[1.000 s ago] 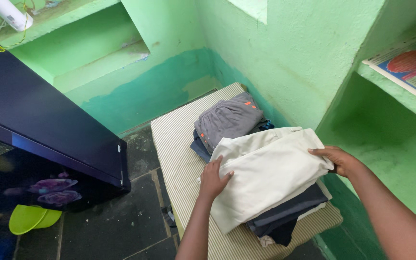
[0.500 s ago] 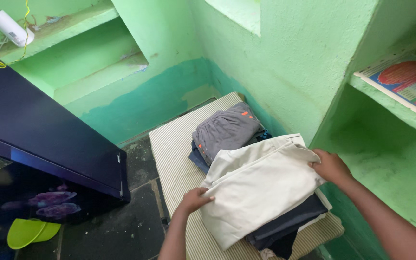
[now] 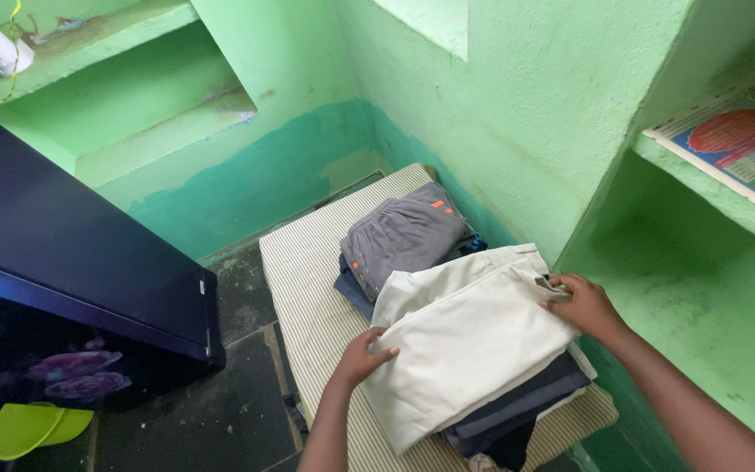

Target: The person repeatedly picks folded garments from a wall shelf and places them onto a striped mat on the floor, stacking them into two piles. Items handled include jeans, trousers, and shirts of various colors.

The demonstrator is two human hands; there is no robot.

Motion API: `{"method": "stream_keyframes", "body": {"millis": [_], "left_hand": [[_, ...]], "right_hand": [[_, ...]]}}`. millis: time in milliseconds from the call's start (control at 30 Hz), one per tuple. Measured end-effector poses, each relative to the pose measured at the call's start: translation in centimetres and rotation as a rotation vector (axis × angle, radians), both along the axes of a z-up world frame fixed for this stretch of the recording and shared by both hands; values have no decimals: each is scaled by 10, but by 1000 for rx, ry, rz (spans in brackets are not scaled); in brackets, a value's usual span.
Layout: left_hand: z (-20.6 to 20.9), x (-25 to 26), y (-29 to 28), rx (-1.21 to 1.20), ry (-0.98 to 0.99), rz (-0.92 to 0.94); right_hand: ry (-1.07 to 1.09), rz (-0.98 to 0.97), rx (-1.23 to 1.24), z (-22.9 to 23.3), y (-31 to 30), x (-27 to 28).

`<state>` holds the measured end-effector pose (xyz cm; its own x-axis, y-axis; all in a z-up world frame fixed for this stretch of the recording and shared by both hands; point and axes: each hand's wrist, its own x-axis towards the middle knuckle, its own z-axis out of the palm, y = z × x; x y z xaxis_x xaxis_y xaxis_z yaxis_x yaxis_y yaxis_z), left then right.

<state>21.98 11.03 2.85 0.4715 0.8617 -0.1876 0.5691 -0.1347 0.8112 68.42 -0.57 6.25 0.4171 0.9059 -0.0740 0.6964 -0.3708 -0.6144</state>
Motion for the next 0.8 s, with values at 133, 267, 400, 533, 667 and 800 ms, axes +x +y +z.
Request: {"method": "stream_keyframes", "body": {"millis": [133, 267, 400, 533, 667, 800], "left_hand": [[16, -9, 6, 27, 93, -57], [34, -3, 2, -43, 79, -65], [44, 2, -7, -13, 83, -41], [42, -2, -7, 74, -31, -25], [24, -17, -16, 62, 210, 10], [9, -46, -6, 87, 677, -102]], "right_hand": [[273, 17, -82, -12, 23, 29], [305, 36, -183, 0, 34, 24], [-22, 23, -78, 30, 27, 1], [722, 24, -94, 57, 24, 9], [715, 6, -103, 33, 38, 26], [608, -26, -161, -9, 44, 32]]}}
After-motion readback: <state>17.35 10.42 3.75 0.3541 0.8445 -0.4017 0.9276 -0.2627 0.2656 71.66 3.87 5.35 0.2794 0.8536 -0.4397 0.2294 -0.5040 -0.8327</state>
